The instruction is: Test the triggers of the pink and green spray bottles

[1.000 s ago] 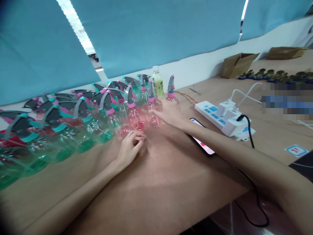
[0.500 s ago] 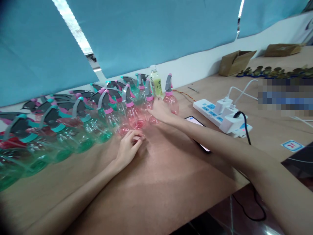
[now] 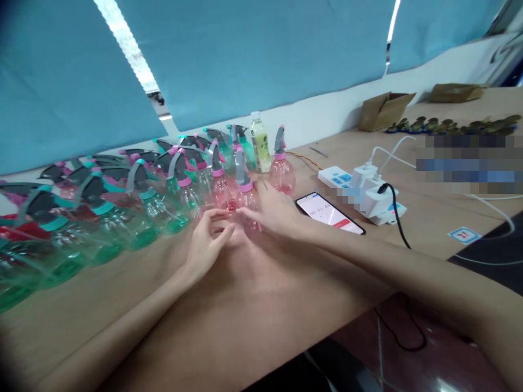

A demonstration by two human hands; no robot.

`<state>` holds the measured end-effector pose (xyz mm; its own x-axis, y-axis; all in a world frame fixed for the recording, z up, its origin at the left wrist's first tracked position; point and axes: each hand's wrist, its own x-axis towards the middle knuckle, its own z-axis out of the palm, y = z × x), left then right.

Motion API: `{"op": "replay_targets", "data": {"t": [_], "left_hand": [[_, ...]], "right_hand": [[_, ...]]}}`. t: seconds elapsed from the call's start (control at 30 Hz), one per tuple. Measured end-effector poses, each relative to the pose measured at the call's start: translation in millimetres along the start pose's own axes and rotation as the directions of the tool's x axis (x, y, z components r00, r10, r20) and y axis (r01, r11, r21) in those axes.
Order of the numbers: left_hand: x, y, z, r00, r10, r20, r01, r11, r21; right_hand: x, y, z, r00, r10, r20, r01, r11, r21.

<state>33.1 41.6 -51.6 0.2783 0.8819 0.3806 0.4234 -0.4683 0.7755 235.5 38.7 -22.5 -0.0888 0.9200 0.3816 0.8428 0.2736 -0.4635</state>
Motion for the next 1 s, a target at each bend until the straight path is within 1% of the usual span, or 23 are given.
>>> {"op": "replay_targets", "data": {"t": [0.03, 0.1, 0.13, 0.2, 0.23, 0.33, 0.43, 0.6, 0.7, 0.8, 0.9, 0.93, 1.0], "left_hand": [[0.1, 4.8, -2.0, 1.0, 0.01, -0.011, -0.011, 0.999, -0.034], [0.2, 15.7, -6.3, 0.999, 0.043, -0.017, -0.044, 0.995, -0.091], [0.0, 21.4, -8.6, 0.998, 0.056, -0.011, -0.057, 0.992, -0.109], [-1.1, 32.6, -13.5, 0.998, 0.067, -0.005, -0.067, 0.99, -0.127], [-2.1, 37.8, -16.0, 0.998, 0.065, -0.004, -0.065, 0.989, -0.132], [-7.2, 50.2, -24.0, 1.0, 0.025, -0.018, -0.027, 0.989, -0.146], [-13.7, 56.9, -32.7, 0.998, -0.032, -0.049, 0.027, 0.994, -0.109], [-24.4, 60.0, -48.7, 0.995, -0.048, -0.091, 0.041, 0.996, -0.077], [-30.3, 60.0, -56.6, 0.989, -0.096, -0.115, 0.087, 0.993, -0.083], [-34.0, 56.5, -61.9, 0.987, -0.082, -0.14, 0.071, 0.994, -0.084], [-34.1, 50.1, -67.0, 0.985, -0.046, -0.165, 0.031, 0.996, -0.088], [-33.6, 48.2, -69.0, 0.985, -0.039, -0.166, 0.025, 0.996, -0.085], [-32.4, 45.9, -73.5, 0.987, -0.025, -0.161, 0.014, 0.997, -0.071]], "right_hand": [[-9.4, -6.9, -2.5, 1.0, 0.006, 0.023, -0.006, 1.0, 0.009], [-26.1, -21.1, -6.4, 0.998, -0.033, 0.061, 0.032, 0.999, 0.03], [-33.2, -28.1, -7.6, 0.996, -0.041, 0.074, 0.039, 0.999, 0.025], [-44.3, -41.0, -8.4, 0.989, -0.055, 0.137, 0.05, 0.998, 0.044], [-48.4, -46.9, -8.0, 0.986, -0.075, 0.146, 0.067, 0.996, 0.057], [-56.1, -62.3, -3.7, 0.978, -0.117, 0.171, 0.107, 0.992, 0.064], [-59.3, -74.2, 3.9, 0.974, -0.149, 0.172, 0.138, 0.988, 0.072], [-60.2, -87.4, 20.7, 0.958, -0.275, 0.087, 0.262, 0.955, 0.14], [-59.9, -94.2, 31.3, 0.945, -0.324, 0.044, 0.316, 0.94, 0.133], [-58.7, -98.4, 38.9, 0.927, -0.375, 0.025, 0.369, 0.921, 0.127], [-52.7, -93.7, 40.2, 0.9, -0.432, 0.052, 0.422, 0.895, 0.141], [-49.1, -89.2, 39.4, 0.898, -0.434, 0.066, 0.422, 0.895, 0.147], [-40.2, -76.1, 37.6, 0.912, -0.402, 0.078, 0.387, 0.909, 0.156]]}}
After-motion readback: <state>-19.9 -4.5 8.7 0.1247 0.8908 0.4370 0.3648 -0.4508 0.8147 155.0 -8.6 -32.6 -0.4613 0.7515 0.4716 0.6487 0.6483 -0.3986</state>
